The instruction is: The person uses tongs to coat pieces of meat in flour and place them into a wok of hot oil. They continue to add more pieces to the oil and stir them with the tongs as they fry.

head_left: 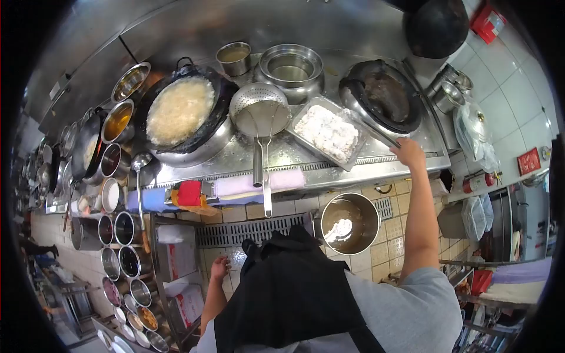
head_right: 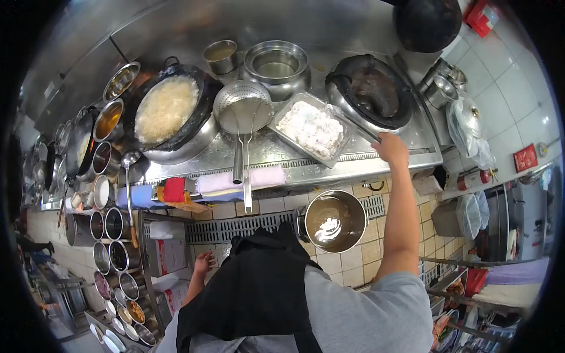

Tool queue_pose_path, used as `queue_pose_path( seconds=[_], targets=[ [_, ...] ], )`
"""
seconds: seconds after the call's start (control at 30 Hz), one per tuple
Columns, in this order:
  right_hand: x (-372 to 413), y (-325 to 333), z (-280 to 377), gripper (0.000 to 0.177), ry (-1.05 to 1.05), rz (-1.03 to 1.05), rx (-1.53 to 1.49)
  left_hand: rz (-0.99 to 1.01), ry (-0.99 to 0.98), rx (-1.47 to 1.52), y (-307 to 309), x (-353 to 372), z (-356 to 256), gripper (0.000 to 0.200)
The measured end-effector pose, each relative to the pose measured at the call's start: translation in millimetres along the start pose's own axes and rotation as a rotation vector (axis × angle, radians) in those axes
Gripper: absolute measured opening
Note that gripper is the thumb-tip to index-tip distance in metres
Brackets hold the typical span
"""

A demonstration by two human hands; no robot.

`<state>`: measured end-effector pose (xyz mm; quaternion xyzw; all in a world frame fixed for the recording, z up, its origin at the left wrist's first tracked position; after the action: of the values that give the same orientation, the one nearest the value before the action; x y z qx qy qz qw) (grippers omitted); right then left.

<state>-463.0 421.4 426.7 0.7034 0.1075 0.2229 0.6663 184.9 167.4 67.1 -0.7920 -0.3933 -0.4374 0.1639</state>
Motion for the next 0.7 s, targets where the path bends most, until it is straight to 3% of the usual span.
queue_pose_path(
  seconds=[0.17,0.2,0.3,0.43,0.57,0.7],
  targets=[
    [-3.9,-0.2,-3.0,0.036,0.073,-0.09,-0.041,-0.04,-0.027,0.039,3.7,1.6,29.8,0.022],
    [-20.9,-13.2,-10.8,0.036,0.248,-0.174,-0.078,-0.087,-0.009,0.048,4.2,8.5,35.9,0.023],
    [0.0,20.4,37.9,0.04,0.17,-0.113,-0.22,-0.178,0.022,0.048,15.9,15.4,62.3,0.025],
    [-10.0,36.9,108.9,0.041,0.31,-0.144,-0.311,-0.144,0.117,-0.019,26.3,13.9,82.3,0.036],
    [-32.0,44.8,213.8,0.039,0.616,-0.176,-0.464,-0.259,0.06,0.057,30.8,23.3,72.9,0.027],
    [-80.2,44.4,323.9,0.039,0.811,-0.208,-0.354,-0.288,-0.003,0.143,37.4,16.8,76.9,0.027]
  ],
)
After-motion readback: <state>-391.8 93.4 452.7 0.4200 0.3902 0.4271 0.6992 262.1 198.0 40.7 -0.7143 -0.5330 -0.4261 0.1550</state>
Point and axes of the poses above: each hand's wrist, its own x-axis away from the middle knuckle, its own y-axis out of the back of the hand, z = x × y, the point moved 3 cm from there along -x, towards the middle knuckle, and after that the axes turned 5 degrees about z, right-handed, at the moved point
